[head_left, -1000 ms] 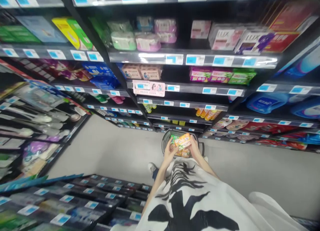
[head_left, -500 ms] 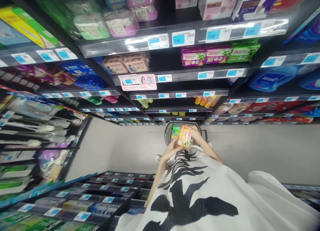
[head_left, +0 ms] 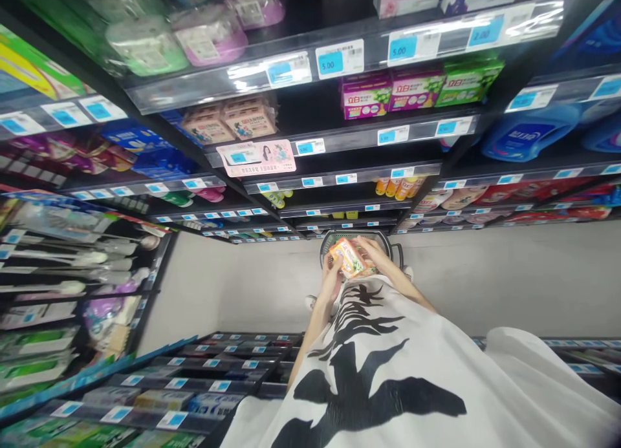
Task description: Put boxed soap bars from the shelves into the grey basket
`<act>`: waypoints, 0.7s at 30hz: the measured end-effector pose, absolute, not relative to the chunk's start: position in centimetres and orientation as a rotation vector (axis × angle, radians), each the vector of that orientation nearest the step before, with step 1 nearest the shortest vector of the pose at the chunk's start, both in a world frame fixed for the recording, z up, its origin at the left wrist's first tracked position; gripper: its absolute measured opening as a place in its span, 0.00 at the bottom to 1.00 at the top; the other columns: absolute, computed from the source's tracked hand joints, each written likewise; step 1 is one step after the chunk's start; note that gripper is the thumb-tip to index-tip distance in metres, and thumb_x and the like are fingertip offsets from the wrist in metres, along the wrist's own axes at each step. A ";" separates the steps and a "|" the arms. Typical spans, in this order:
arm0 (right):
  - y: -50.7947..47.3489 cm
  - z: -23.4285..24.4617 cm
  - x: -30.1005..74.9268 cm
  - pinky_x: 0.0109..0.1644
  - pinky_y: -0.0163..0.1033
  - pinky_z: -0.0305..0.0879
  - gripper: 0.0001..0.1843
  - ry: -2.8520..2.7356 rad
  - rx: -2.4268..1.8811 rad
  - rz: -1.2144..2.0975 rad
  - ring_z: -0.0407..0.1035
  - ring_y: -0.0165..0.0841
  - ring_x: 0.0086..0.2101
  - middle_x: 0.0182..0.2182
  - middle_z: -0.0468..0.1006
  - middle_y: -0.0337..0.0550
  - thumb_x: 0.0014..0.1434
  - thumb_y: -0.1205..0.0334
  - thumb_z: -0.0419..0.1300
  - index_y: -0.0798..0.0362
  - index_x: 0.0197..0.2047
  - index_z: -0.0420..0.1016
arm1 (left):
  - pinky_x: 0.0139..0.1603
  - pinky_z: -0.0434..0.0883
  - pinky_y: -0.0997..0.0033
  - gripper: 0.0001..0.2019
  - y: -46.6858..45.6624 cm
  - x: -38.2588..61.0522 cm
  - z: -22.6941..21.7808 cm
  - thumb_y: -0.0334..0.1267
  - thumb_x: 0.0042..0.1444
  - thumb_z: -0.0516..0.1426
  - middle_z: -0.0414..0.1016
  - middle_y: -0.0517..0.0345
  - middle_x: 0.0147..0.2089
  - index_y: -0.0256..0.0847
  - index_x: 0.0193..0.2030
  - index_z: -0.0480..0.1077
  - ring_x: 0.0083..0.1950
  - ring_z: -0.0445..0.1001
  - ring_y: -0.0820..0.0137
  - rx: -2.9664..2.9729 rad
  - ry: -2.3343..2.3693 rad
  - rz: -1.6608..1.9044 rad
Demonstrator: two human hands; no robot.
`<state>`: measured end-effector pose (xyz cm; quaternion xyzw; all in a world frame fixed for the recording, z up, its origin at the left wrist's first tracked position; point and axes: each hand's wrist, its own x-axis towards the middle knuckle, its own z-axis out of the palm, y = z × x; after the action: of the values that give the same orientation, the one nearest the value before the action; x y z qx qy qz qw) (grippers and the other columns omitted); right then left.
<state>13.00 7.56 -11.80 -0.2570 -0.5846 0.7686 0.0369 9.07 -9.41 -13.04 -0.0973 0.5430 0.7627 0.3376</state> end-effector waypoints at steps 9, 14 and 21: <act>5.3 -12.1 13.1 0.35 0.37 0.71 0.33 -1.780 -0.609 2.335 0.72 0.35 0.34 0.42 0.80 0.47 0.52 0.33 0.69 0.54 0.46 0.81 | 0.61 0.77 0.56 0.35 -8.7 7.9 -11.0 0.47 0.54 0.71 0.72 0.46 0.69 0.48 0.64 0.60 0.64 0.77 0.56 -0.385 1.440 2.267; 4.6 -11.7 12.5 0.35 0.36 0.64 0.36 -1.792 -0.701 2.119 0.66 0.33 0.32 0.31 0.75 0.44 0.58 0.25 0.59 0.54 0.32 0.74 | 0.53 0.80 0.57 0.36 -8.9 7.9 -10.4 0.56 0.51 0.71 0.79 0.47 0.58 0.45 0.60 0.64 0.53 0.84 0.57 -0.344 1.408 2.246; 5.3 -10.4 12.3 0.29 0.36 0.55 0.37 -2.149 -0.719 1.724 0.67 0.34 0.26 0.23 0.70 0.40 0.67 0.26 0.49 0.53 0.31 0.73 | 0.44 0.81 0.57 0.36 -10.2 7.6 -10.0 0.73 0.57 0.59 0.81 0.44 0.49 0.40 0.54 0.69 0.43 0.84 0.57 -0.261 1.705 2.162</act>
<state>12.25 5.30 -10.37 -0.2498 -0.7466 0.5989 0.1466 7.58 -10.20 -10.02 -0.0928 0.6056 0.7679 0.1871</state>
